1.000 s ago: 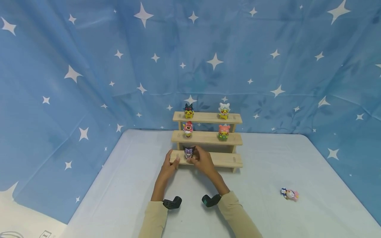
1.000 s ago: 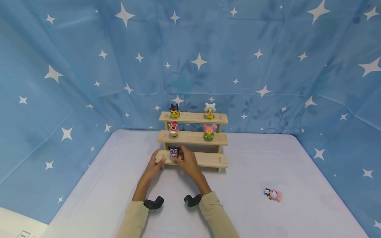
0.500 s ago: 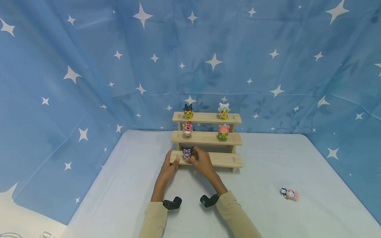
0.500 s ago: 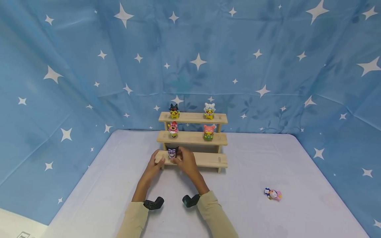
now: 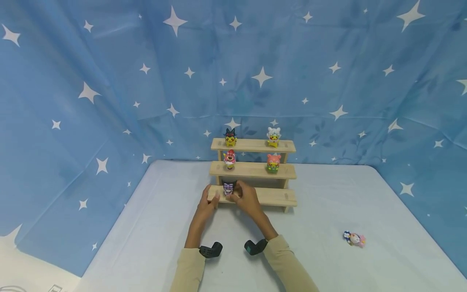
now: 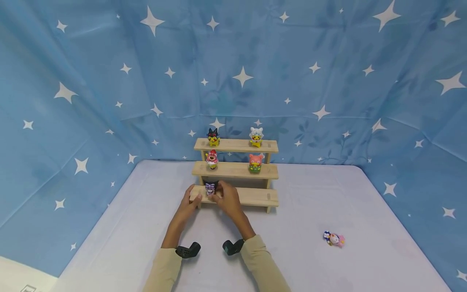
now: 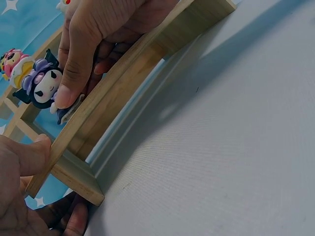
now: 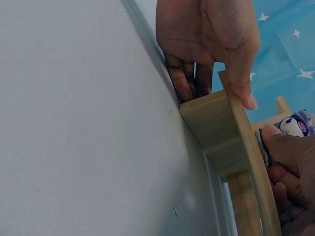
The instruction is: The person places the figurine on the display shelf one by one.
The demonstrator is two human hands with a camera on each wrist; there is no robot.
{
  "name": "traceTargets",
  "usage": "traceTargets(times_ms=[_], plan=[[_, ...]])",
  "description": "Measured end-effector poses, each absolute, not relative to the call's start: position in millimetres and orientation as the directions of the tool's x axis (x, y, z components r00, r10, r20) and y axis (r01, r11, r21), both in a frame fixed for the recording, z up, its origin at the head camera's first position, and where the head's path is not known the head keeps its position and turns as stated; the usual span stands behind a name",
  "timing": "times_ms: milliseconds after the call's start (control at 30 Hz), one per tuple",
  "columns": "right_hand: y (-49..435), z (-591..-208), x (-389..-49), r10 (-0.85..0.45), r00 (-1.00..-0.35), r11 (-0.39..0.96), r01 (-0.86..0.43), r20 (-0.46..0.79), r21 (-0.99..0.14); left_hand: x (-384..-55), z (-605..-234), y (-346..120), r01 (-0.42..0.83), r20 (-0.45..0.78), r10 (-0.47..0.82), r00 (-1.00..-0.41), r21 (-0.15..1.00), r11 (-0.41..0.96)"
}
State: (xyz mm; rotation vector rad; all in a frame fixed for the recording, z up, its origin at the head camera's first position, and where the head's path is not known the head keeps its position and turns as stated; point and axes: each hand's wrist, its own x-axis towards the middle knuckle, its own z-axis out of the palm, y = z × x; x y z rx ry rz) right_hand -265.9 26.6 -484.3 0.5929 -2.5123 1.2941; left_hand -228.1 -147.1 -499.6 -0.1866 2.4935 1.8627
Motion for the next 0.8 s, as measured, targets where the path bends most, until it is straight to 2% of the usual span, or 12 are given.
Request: traceTargets(times_ms=[800], plan=[[25.2,-484.6,-265.8,-0.235,-0.877,0.531,-0.477,0.418,-0.7,-227.4,-499.7,-146.7,-0.096,-0.077,-0.078,-0.994,0.954,0.282]])
